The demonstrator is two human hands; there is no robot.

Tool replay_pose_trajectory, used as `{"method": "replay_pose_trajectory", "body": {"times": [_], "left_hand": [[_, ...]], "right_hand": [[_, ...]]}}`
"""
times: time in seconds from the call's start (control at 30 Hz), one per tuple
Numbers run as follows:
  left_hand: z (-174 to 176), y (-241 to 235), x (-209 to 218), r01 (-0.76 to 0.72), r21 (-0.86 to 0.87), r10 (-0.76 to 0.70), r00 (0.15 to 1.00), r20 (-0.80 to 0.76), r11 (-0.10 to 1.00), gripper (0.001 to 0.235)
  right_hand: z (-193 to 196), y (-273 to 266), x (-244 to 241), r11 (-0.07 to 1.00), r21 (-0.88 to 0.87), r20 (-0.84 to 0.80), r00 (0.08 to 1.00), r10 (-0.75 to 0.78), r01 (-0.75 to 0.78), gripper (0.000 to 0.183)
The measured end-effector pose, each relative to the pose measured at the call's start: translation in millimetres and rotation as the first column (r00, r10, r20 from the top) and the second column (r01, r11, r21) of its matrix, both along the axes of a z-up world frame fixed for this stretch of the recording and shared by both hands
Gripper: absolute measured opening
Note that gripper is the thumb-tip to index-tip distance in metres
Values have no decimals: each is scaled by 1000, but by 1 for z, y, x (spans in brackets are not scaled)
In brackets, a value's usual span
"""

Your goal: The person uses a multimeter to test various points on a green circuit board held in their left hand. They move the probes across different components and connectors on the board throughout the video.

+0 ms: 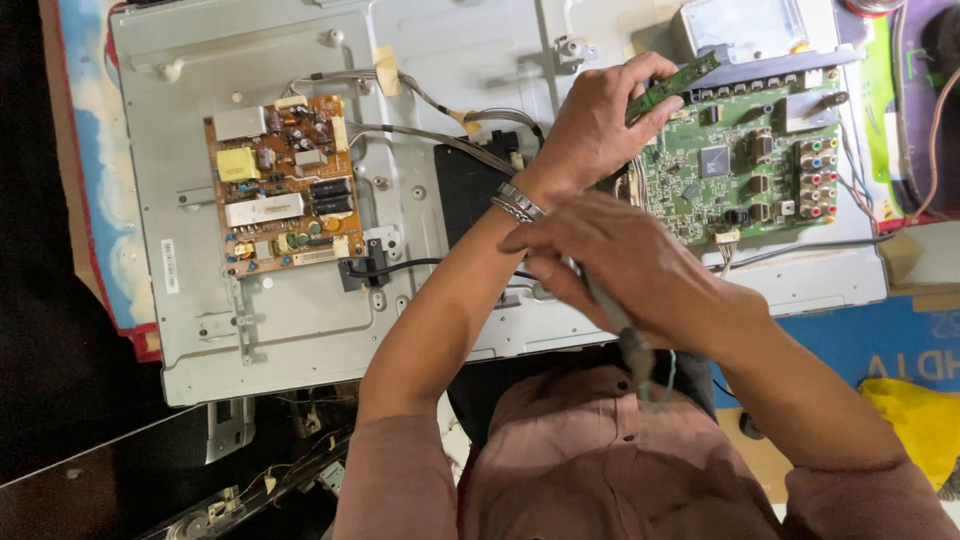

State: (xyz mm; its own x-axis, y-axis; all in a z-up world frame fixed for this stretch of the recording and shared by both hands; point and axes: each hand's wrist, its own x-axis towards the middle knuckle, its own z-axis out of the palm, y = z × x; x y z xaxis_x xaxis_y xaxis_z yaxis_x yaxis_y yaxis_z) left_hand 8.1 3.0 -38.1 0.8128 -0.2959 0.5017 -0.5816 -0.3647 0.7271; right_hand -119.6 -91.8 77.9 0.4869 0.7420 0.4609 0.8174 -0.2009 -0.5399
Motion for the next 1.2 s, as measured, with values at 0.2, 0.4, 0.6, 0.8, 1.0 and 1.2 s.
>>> {"method": "replay_pose_trajectory", "body": {"times": [0.2, 0.4, 0.6, 0.8, 1.0, 1.2], "left_hand": [[1, 1, 1, -7, 22, 6, 1000, 10, 1000, 22], [3, 0, 1, 25, 24, -26, 999, 41, 999, 20], [10, 1, -2, 49, 19, -49, 999, 20, 999, 16], [18, 0, -7, 8, 46, -9, 1000, 26, 999, 20], [24, 0, -9, 19, 40, -22, 998, 63, 999, 14], [23, 0, -10, -12, 62, 10, 999, 34, 998, 17]], "right_hand": [[-10, 5, -22, 981, -99, 24, 985, 173, -170, 17], [-19, -60, -40, 977, -214, -142, 989, -38, 7, 16], [-37, -148, -75, 870, -492, -567, 752, -337, 18, 24], [-150, -197, -119, 562, -815, -427, 510, -747, 140, 32], [-231, -221, -150, 624, -745, -377, 623, -685, 236, 43], [-223, -219, -144, 644, -736, -431, 590, -683, 207, 47]]}}
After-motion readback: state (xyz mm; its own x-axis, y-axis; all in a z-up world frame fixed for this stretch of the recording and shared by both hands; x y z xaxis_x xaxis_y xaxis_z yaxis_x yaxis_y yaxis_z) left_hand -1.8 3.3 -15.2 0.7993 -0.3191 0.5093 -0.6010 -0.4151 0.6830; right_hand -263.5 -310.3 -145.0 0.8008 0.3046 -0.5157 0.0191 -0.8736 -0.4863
